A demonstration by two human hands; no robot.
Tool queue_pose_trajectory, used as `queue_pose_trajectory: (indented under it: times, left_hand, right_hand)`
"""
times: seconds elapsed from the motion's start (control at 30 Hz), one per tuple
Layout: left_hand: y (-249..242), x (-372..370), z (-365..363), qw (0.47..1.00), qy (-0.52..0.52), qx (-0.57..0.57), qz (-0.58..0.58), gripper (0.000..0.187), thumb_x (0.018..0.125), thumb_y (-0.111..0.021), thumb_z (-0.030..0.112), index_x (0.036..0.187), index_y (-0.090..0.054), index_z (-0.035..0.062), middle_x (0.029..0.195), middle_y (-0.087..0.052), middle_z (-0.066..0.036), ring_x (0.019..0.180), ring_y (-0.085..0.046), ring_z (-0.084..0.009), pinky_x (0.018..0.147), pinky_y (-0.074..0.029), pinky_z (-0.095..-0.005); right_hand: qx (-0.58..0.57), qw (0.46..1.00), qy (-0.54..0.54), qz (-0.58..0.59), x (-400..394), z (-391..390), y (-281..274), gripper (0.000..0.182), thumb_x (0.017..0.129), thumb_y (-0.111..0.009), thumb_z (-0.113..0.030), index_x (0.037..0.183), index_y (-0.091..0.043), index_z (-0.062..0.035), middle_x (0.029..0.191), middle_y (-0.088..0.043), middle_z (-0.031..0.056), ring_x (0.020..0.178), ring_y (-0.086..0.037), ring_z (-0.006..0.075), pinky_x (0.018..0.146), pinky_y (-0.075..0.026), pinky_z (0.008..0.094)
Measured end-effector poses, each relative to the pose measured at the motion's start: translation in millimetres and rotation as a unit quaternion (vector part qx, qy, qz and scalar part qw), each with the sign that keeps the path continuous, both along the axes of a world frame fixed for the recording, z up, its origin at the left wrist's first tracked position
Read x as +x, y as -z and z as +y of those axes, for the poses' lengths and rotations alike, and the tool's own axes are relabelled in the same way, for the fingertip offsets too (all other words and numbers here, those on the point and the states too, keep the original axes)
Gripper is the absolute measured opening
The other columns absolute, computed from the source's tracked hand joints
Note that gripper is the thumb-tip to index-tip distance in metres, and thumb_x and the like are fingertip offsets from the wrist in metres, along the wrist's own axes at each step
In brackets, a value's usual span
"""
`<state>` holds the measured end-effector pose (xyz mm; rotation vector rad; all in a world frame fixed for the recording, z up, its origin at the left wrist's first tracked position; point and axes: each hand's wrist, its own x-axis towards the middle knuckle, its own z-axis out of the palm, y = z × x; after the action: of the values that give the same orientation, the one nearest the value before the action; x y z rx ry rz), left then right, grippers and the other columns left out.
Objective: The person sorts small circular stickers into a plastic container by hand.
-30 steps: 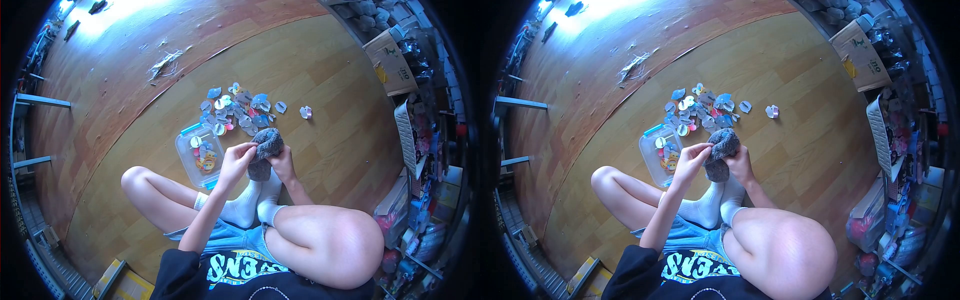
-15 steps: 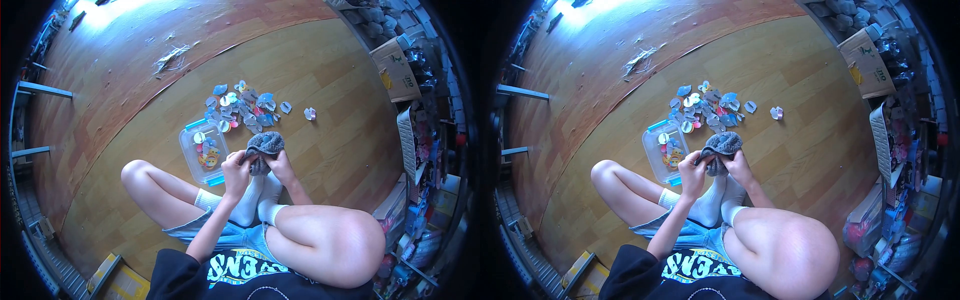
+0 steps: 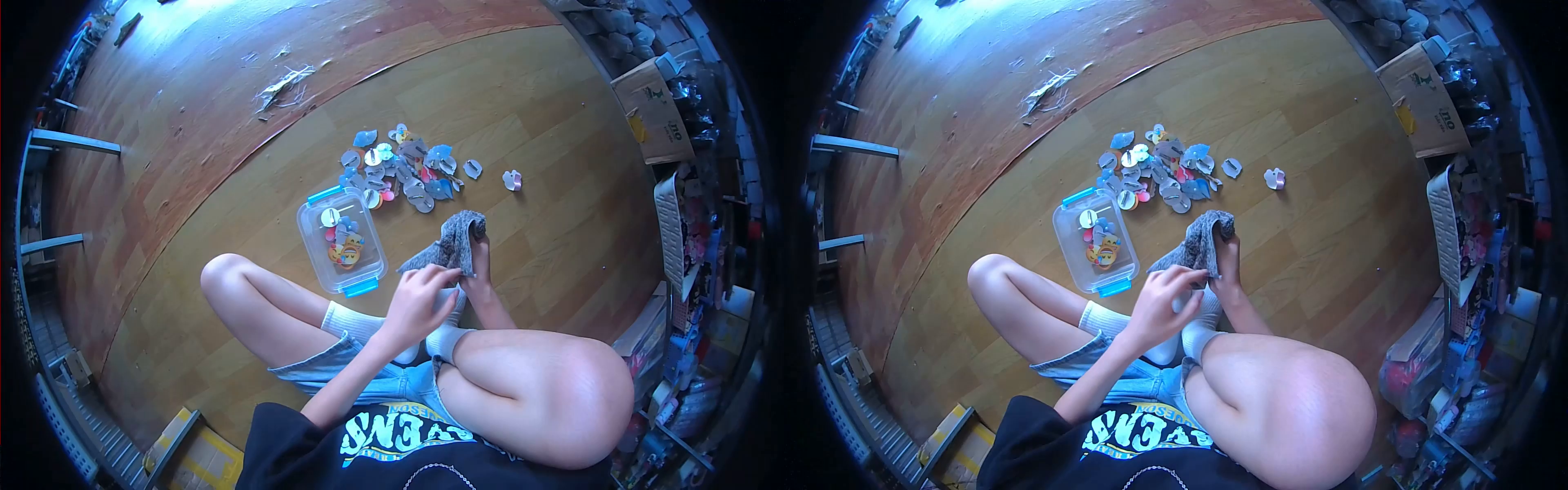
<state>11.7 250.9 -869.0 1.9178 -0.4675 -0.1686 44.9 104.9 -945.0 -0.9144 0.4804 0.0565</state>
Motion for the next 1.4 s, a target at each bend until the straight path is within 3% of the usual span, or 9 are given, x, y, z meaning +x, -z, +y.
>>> queue_pose_trajectory:
  times: [0.1,0.23,0.37,0.43,0.83,1.03,1.13,1.3,1.4]
  left_hand:
    - [2.3,12.6,11.0,0.992,-0.120,0.027,-0.002,0.014,0.080,-0.059,0.013,0.092,-0.061,0.0057,0.079,-0.057,-0.005,0.073,-0.056,-0.0185,0.077,-0.035,-0.0324]
    - [14.4,35.6,19.6,0.973,-0.229,0.039,-0.012,0.009,0.083,-0.059,0.013,0.086,-0.060,0.0046,0.072,-0.054,-0.006,0.068,-0.054,-0.0179,0.071,-0.035,-0.0323]
    - [19.5,46.1,16.4,0.971,-0.233,-0.036,0.038,0.010,0.082,-0.061,0.010,0.087,-0.060,0.0016,0.074,-0.055,-0.007,0.069,-0.055,-0.0170,0.069,-0.040,-0.0309]
    - [16.2,48.5,14.2,0.979,-0.159,-0.082,0.102,0.014,0.082,-0.063,0.012,0.091,-0.060,0.0005,0.078,-0.060,-0.006,0.072,-0.058,-0.0124,0.068,-0.043,-0.0254]
    - [24.2,42.5,0.5,0.977,-0.170,-0.099,0.079,0.033,0.078,-0.069,0.011,0.104,-0.053,0.0002,0.086,-0.059,-0.008,0.078,-0.058,-0.0124,0.072,-0.046,-0.0249]
    - [29.0,44.1,6.3,0.928,-0.163,-0.221,0.251,0.030,0.079,-0.069,0.014,0.101,-0.054,-0.0004,0.085,-0.063,-0.008,0.074,-0.059,-0.0101,0.064,-0.048,-0.0242]
    - [34.3,41.1,9.4,0.911,-0.149,-0.235,0.304,0.024,0.082,-0.067,0.015,0.099,-0.056,0.0014,0.085,-0.063,-0.005,0.075,-0.059,-0.0077,0.065,-0.048,-0.0219]
    - [28.3,43.9,17.8,0.851,-0.149,-0.331,0.379,0.018,0.085,-0.063,0.014,0.099,-0.057,0.0041,0.092,-0.063,-0.003,0.078,-0.059,-0.0066,0.065,-0.048,-0.0213]
    - [29.6,49.1,21.9,0.888,-0.141,-0.285,0.332,0.020,0.086,-0.063,0.016,0.101,-0.057,0.0036,0.091,-0.061,-0.002,0.079,-0.057,-0.0056,0.066,-0.046,-0.0193]
  right_hand:
    - [0.049,0.999,-0.022,-0.012,2.3,6.4,-19.3,0.019,0.091,-0.050,-0.013,0.105,-0.056,-0.0015,0.092,-0.060,0.0052,0.080,-0.059,0.0133,0.072,-0.049,0.0280]
    - [0.051,0.997,-0.050,-0.027,4.0,12.7,-20.5,0.024,0.084,-0.051,0.005,0.107,-0.054,0.0001,0.100,-0.061,0.0079,0.091,-0.060,0.0164,0.083,-0.047,0.0295]
    - [0.032,0.997,-0.069,-0.033,0.0,12.5,-14.8,0.031,0.079,-0.053,0.011,0.107,-0.053,0.0007,0.100,-0.061,0.0088,0.092,-0.060,0.0175,0.082,-0.049,0.0295]
    - [0.029,0.998,-0.051,-0.036,-0.4,12.2,-17.1,0.030,0.079,-0.053,0.011,0.107,-0.053,0.0009,0.100,-0.061,0.0089,0.091,-0.061,0.0174,0.081,-0.049,0.0293]
    - [0.075,0.997,-0.014,-0.021,1.4,11.3,-24.6,0.019,0.086,-0.052,0.001,0.105,-0.056,0.0020,0.094,-0.064,0.0099,0.083,-0.064,0.0181,0.073,-0.052,0.0290]
    - [0.064,0.997,0.001,-0.037,3.9,12.5,-27.7,0.020,0.082,-0.054,0.007,0.101,-0.057,0.0032,0.092,-0.064,0.0101,0.083,-0.064,0.0174,0.074,-0.052,0.0274]
    - [-0.024,1.000,0.005,0.015,4.1,10.8,-25.2,0.017,0.080,-0.053,0.008,0.095,-0.059,0.0029,0.088,-0.063,0.0084,0.080,-0.063,0.0158,0.071,-0.051,0.0269]
    - [0.037,0.998,-0.042,-0.005,5.5,7.7,-30.4,0.016,0.083,-0.053,0.005,0.097,-0.059,0.0033,0.090,-0.063,0.0083,0.081,-0.062,0.0145,0.072,-0.050,0.0260]
    - [-0.014,0.994,-0.111,-0.019,10.3,8.6,-38.4,0.018,0.084,-0.053,0.003,0.101,-0.059,0.0039,0.094,-0.063,0.0072,0.084,-0.061,0.0133,0.073,-0.049,0.0267]
